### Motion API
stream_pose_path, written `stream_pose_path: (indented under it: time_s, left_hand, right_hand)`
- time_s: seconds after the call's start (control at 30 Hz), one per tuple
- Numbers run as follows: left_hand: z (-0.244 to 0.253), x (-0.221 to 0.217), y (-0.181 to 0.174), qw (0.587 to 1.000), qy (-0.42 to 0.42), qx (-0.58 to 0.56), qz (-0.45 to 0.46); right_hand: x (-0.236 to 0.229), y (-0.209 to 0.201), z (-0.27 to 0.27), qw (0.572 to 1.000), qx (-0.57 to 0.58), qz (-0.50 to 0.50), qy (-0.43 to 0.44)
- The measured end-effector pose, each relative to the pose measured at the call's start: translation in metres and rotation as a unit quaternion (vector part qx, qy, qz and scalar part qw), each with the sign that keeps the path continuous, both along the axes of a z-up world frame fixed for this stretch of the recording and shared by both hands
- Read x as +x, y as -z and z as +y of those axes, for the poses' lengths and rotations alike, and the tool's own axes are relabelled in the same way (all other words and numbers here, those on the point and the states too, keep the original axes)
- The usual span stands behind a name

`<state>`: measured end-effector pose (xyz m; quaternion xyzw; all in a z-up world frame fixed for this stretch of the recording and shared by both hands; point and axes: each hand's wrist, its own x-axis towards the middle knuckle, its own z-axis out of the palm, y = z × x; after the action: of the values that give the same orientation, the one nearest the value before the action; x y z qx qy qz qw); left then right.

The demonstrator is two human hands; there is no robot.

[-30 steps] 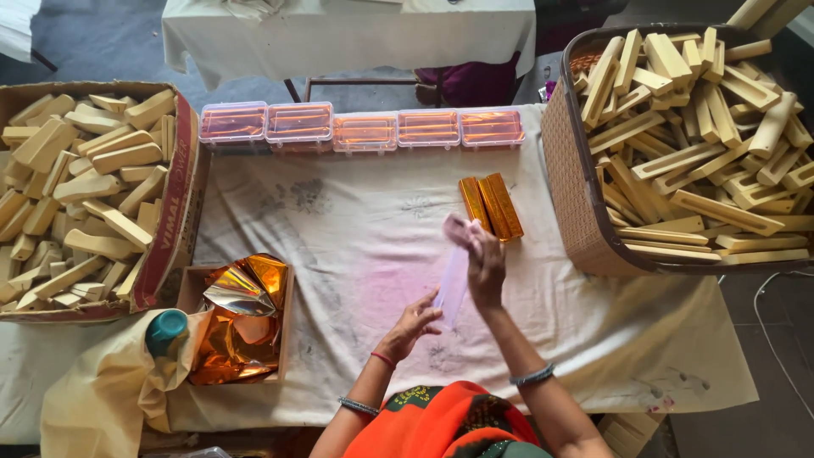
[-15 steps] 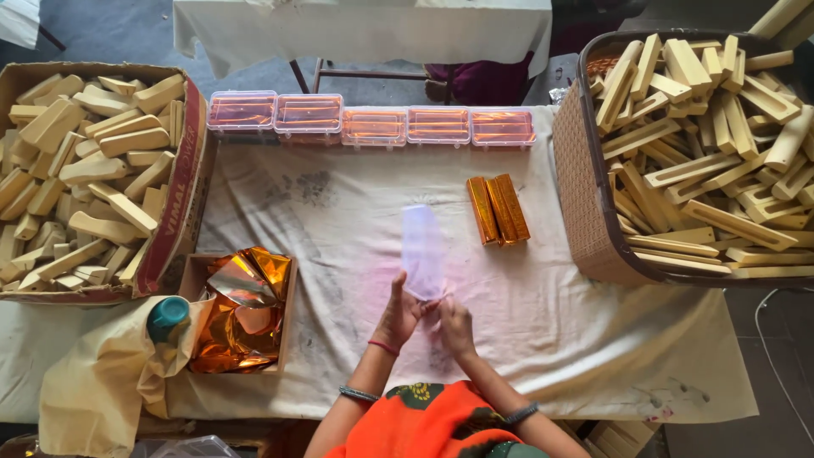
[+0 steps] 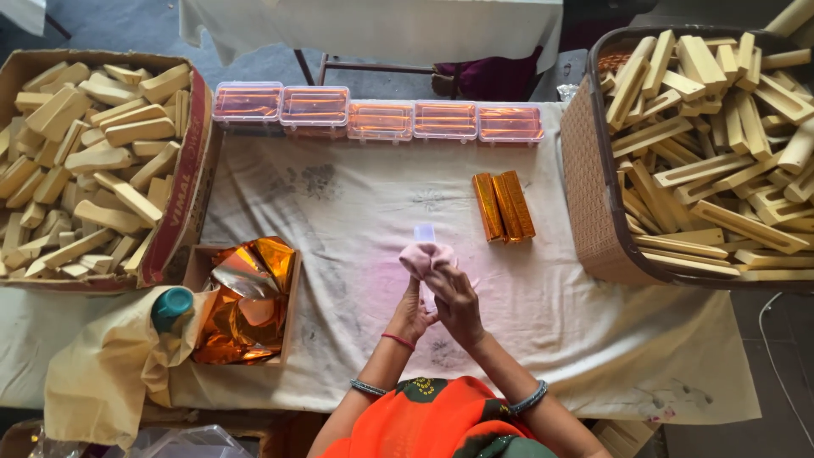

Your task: Wrapping wooden sticks in copper-colored foil and placing them into clear plastic containers.

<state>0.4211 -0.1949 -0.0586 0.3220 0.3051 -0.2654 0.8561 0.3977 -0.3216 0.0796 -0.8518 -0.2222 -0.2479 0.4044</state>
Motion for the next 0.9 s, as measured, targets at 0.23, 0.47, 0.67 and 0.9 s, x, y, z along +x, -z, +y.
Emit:
stream_pose_path:
  time_s: [0.23,0.47,0.67,0.9]
  left_hand:
    - [0.003,0.020,-0.085,0.977,-0.016,0.209,-0.046]
    - [-0.008,-0.016,-0.072,0.958,0.055,0.266,0.089]
    - [0.043,-0.020,0.049,0.748,0.008,0.621,-0.235]
    - [0.101,0.040,0.047,0.689,0.117,0.652,-0.294]
  right_hand:
    - [-0.036,0.059,-0.047,0.992,-0.008,0.094,-0.079]
    - [-0.025,0.152,-0.136,0.884,0.268,0.339,0.180]
    - [0.019,0.054,-0.116,0.674,0.639,0.352,0.118]
    - [0.061,0.095,-0.033,0.753,0.590,0.292,-0.008]
